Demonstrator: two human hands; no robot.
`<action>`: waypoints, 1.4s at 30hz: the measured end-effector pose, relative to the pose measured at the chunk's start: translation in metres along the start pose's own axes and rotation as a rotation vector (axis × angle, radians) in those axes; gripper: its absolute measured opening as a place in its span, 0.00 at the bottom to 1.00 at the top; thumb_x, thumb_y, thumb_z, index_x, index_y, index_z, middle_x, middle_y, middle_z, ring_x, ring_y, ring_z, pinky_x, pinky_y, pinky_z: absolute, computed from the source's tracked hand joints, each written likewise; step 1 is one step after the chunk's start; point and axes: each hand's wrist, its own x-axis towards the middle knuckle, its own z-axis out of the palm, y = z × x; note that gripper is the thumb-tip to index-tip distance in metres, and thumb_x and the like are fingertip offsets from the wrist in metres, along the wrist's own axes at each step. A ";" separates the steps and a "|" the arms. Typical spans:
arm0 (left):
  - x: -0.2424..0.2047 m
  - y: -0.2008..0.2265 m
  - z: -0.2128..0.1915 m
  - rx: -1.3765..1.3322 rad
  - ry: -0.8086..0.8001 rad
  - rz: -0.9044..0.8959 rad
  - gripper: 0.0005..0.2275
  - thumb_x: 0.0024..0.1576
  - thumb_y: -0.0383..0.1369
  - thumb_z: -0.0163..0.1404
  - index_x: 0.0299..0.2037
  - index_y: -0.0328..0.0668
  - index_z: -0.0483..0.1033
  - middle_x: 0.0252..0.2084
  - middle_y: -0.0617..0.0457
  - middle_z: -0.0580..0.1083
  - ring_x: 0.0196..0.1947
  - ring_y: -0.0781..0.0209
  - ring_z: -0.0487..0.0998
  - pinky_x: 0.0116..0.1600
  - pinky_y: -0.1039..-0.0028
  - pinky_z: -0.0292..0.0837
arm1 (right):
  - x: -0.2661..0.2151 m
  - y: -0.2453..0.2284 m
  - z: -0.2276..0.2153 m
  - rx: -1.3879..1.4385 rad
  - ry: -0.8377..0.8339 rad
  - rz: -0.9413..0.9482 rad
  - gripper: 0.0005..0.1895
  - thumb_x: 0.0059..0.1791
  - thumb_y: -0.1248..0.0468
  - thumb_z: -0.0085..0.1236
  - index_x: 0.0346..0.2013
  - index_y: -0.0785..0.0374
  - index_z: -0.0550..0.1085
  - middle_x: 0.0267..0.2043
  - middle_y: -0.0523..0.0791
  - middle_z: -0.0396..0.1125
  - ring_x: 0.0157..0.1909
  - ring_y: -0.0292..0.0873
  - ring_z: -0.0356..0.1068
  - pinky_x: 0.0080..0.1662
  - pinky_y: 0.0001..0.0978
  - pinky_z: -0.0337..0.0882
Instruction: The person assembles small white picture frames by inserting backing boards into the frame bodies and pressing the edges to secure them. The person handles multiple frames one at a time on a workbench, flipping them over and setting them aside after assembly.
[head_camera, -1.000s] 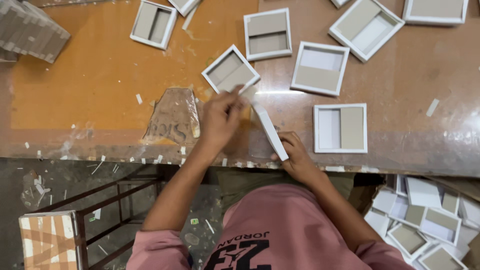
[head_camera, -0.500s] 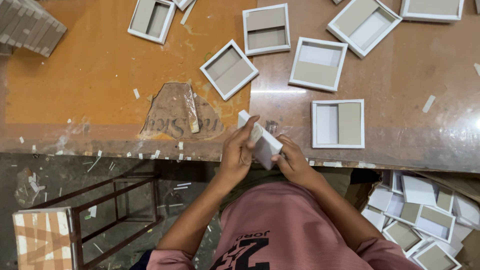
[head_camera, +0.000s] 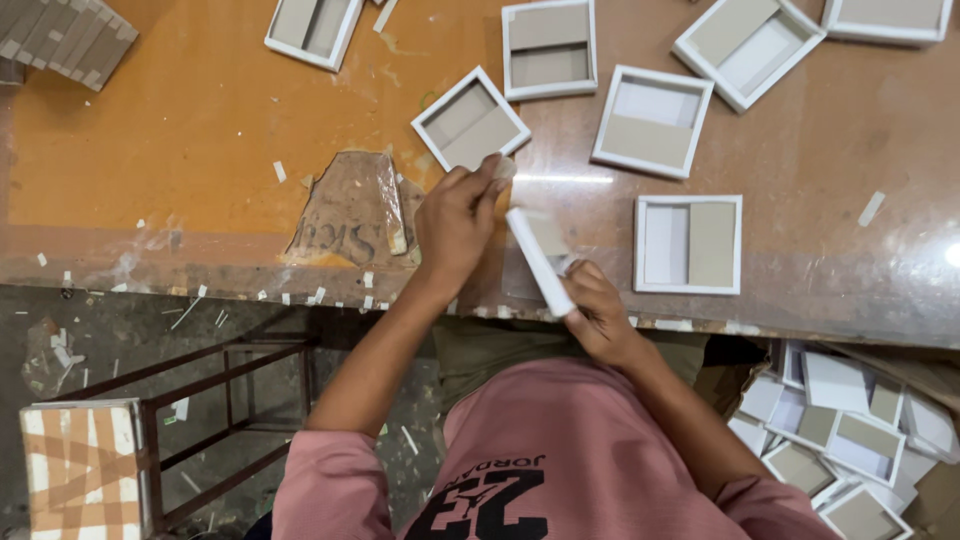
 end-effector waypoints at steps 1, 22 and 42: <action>0.003 -0.002 0.002 -0.087 0.035 -0.008 0.13 0.61 0.30 0.55 0.55 0.40 0.81 0.32 0.47 0.76 0.28 0.56 0.77 0.35 0.68 0.71 | 0.001 0.004 -0.002 0.008 0.043 0.041 0.21 0.56 0.54 0.49 0.55 0.67 0.75 0.35 0.43 0.64 0.42 0.45 0.57 0.50 0.37 0.60; -0.014 0.020 0.020 -0.271 -0.265 -0.255 0.12 0.59 0.23 0.47 0.50 0.36 0.81 0.34 0.54 0.74 0.29 0.61 0.76 0.32 0.71 0.72 | -0.037 0.018 -0.019 0.204 0.203 0.227 0.14 0.49 0.58 0.68 0.33 0.66 0.76 0.33 0.43 0.69 0.39 0.39 0.67 0.62 0.48 0.66; -0.023 -0.014 0.099 0.353 -0.008 0.261 0.13 0.57 0.22 0.49 0.52 0.28 0.77 0.38 0.44 0.71 0.41 0.47 0.72 0.44 0.58 0.68 | 0.033 -0.008 -0.022 -0.636 0.162 0.610 0.33 0.38 0.60 0.75 0.56 0.66 0.77 0.66 0.54 0.64 0.58 0.57 0.64 0.60 0.46 0.66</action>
